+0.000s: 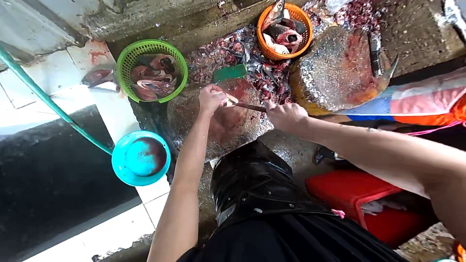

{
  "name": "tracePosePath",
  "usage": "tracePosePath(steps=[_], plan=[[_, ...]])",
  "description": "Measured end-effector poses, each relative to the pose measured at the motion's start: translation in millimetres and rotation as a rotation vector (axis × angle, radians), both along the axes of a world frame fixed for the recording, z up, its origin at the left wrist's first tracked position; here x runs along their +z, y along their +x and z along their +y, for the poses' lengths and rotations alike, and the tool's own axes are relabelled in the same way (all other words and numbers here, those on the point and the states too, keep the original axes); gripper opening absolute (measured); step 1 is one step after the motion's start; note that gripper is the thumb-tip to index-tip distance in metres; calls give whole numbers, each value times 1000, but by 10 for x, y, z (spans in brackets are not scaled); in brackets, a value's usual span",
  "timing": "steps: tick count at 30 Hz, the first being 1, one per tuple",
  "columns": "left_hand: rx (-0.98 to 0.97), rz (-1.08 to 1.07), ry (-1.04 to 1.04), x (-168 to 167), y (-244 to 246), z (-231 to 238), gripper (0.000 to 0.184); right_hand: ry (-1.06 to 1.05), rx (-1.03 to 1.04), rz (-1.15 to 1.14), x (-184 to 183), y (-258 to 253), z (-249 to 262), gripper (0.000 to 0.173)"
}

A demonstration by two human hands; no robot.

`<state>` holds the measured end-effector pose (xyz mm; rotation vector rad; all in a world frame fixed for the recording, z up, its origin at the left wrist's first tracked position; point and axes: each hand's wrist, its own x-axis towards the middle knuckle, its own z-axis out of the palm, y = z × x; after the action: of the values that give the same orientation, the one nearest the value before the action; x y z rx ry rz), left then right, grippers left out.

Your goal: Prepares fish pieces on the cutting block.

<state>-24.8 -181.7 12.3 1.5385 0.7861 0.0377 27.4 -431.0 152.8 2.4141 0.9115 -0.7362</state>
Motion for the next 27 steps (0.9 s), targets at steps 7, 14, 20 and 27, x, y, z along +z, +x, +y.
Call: tracePosePath(steps=[7, 14, 20, 27], plan=[[66, 106, -167, 102, 174, 69, 39, 120, -169, -64, -700, -191, -353, 33], [-48, 213, 13, 146, 336, 103, 47, 76, -334, 108, 19, -445, 356, 43], [-30, 251, 96, 173, 602, 171, 58, 104, -335, 257, 606, -404, 925, 42], [59, 268, -75, 283, 303, 182, 57, 239, -440, 151, -494, -512, 94, 37]])
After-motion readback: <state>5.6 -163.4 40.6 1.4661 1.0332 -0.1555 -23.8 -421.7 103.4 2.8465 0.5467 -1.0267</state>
